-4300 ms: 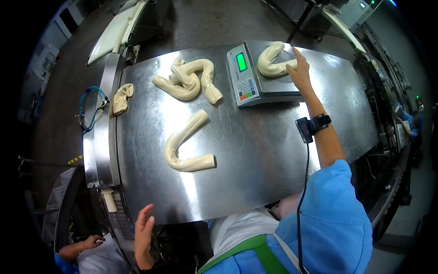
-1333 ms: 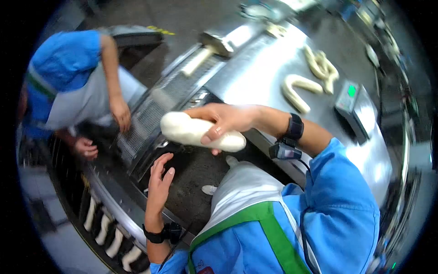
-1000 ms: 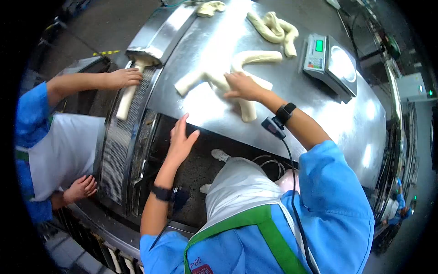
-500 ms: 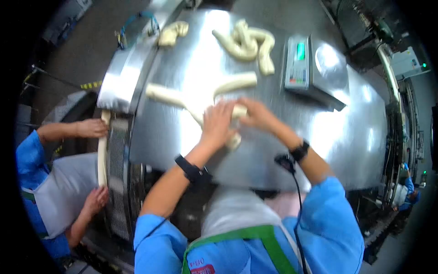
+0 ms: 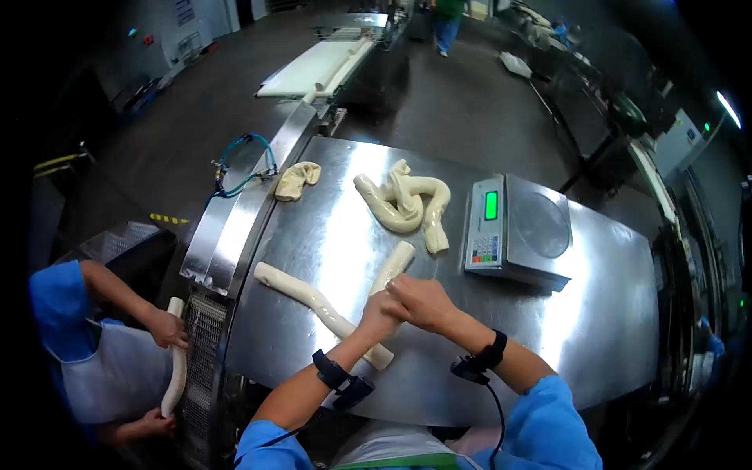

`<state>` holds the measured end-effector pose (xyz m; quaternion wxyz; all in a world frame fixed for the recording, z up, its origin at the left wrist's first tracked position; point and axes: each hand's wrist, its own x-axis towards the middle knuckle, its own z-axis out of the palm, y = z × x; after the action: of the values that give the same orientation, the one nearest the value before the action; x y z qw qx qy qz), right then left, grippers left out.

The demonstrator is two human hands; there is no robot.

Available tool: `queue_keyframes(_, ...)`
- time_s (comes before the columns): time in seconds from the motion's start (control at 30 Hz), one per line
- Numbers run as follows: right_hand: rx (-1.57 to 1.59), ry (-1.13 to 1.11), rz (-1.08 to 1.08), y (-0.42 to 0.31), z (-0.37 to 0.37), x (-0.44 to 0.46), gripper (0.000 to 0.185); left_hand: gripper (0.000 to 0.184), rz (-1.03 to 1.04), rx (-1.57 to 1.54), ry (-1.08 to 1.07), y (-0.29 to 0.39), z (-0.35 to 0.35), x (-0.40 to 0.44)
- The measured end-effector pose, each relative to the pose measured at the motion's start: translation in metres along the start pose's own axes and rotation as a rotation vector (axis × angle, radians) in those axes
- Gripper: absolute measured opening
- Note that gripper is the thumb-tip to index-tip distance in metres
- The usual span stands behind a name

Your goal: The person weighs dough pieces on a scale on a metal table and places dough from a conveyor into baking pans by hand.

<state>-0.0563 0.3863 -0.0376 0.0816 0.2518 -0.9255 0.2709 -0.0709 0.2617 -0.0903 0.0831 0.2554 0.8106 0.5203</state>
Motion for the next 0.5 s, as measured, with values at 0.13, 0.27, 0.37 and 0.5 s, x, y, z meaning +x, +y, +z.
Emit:
queue_keyframes(0.13,0.074,0.021,0.018,0.002,-0.004,0.009,0.029,0.019,-0.227,-0.122,0.027,0.005,0.002,-0.002)
queue_keyframes(0.27,0.182,-0.044,0.041,0.016,-0.005,0.02,0.026,0.023,-0.26,0.249,0.075,0.016,-0.003,0.012)
queue_keyframes(0.37,0.248,-0.045,0.181,0.019,0.001,0.02,0.021,0.021,-0.239,0.445,0.078,0.025,-0.011,0.018)
queue_keyframes(0.5,0.346,0.033,0.193,0.027,0.004,0.034,0.024,0.023,-0.234,0.599,-0.028,0.022,-0.025,0.04)
